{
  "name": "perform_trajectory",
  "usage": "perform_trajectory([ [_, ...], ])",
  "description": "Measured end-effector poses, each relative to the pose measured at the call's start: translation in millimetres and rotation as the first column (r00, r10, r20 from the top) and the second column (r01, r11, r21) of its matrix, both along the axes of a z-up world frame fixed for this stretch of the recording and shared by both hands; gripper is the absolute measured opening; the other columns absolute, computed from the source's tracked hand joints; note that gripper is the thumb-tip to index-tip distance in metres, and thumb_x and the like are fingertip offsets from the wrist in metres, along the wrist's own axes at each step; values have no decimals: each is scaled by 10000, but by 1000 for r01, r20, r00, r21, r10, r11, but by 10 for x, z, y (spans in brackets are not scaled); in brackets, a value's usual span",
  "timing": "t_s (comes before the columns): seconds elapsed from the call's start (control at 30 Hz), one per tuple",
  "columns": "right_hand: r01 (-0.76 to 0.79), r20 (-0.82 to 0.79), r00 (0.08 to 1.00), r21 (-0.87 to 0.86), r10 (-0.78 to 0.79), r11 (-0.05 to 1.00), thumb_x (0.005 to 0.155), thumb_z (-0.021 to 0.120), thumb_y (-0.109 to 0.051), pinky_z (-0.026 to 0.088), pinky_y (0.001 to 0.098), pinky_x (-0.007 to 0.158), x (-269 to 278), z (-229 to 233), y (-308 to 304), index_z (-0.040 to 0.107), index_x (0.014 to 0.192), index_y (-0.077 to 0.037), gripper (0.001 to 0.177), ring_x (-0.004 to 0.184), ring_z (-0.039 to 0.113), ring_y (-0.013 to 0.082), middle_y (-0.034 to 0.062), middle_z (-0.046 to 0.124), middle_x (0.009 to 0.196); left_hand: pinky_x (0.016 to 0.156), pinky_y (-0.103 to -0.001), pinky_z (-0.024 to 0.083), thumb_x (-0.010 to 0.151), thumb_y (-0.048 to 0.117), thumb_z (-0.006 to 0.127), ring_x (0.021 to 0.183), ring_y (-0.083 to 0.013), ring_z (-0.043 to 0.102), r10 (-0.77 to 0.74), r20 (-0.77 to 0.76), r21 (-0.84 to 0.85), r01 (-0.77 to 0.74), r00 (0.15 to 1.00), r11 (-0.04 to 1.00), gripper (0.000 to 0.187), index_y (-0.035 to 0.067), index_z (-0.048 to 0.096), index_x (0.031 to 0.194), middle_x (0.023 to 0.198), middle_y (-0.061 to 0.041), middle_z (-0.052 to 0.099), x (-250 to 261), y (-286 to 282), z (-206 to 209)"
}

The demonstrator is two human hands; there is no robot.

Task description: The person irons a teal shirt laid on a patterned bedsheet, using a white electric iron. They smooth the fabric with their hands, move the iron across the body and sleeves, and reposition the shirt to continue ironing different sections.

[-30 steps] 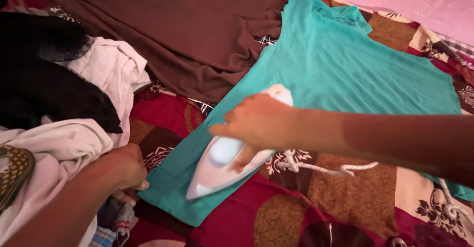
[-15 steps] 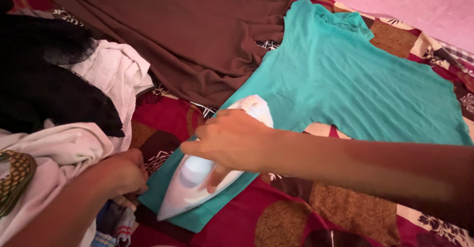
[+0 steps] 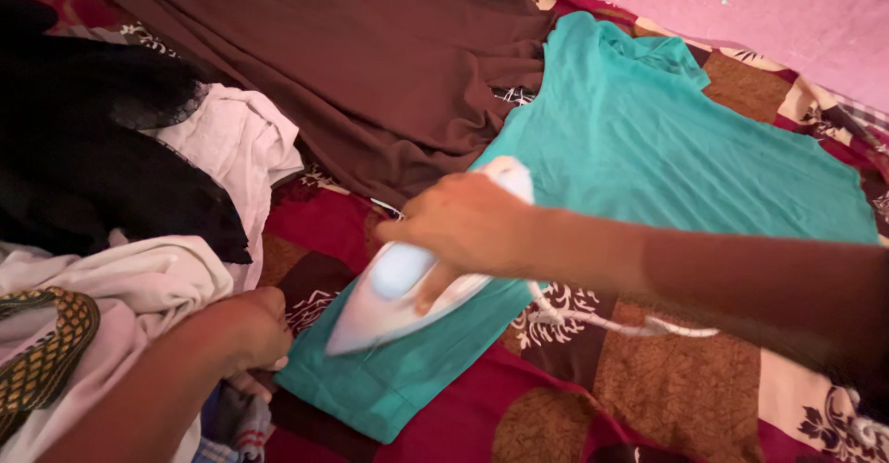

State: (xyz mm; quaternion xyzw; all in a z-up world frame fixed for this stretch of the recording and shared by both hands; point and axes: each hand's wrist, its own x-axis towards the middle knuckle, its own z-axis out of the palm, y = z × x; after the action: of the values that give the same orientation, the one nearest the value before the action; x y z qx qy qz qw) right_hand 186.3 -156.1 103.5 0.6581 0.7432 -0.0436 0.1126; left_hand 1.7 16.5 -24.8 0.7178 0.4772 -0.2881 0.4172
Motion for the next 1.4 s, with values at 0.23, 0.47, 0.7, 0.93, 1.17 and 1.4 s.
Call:
perform_trajectory([
  [0.23,-109,-43,993,20,110,994,589,828,-635,518,528,745,-203,-64,188,647,1225,-200,791,875,684,376,98,703,896,630,-438,693,898,-141,676,808,-356,750,53,56,2,-53,997,999,321,12,594,1168,1044,-182,677,-18,32,-101],
  [0.47,88,59,994,12,-88,996,568,858,-632,535,515,758,361,65,93,625,1275,-196,863,945,694,365,119,719,968,595,-434,667,915,-93,643,696,-373,774,-4,27,-10,4,1000,1000,110,-119,668,1019,887,-271,747,-6,41,-100],
  [0.7,-24,-68,997,55,27,998,575,853,-609,533,533,735,-119,-70,245,655,1189,-172,779,912,698,383,122,726,922,626,-450,685,922,-106,639,786,-368,745,65,33,-15,-65,997,998,185,-45,611,1095,941,-228,706,5,-16,-4],
  [0.93,-48,-8,999,26,48,999,591,851,-619,536,539,726,51,24,227,651,1208,-185,780,901,699,382,115,723,915,613,-433,690,922,-71,645,748,-368,772,31,13,-8,-31,999,999,200,-59,628,1121,967,-242,733,6,40,-90],
  [1.17,-25,-40,999,72,28,997,530,867,-617,541,529,711,139,20,111,628,1322,-194,929,896,698,383,125,723,924,656,-445,688,934,-40,650,791,-367,775,75,30,23,-75,997,997,217,19,592,1135,1007,-206,730,2,47,-201],
  [1.4,-21,-72,997,-2,21,1000,600,834,-637,540,535,732,-285,-35,69,618,1304,-219,847,913,704,379,120,734,914,658,-433,664,934,50,630,870,-364,761,40,8,3,-40,999,999,349,29,555,1274,1087,-217,738,66,25,-119],
])
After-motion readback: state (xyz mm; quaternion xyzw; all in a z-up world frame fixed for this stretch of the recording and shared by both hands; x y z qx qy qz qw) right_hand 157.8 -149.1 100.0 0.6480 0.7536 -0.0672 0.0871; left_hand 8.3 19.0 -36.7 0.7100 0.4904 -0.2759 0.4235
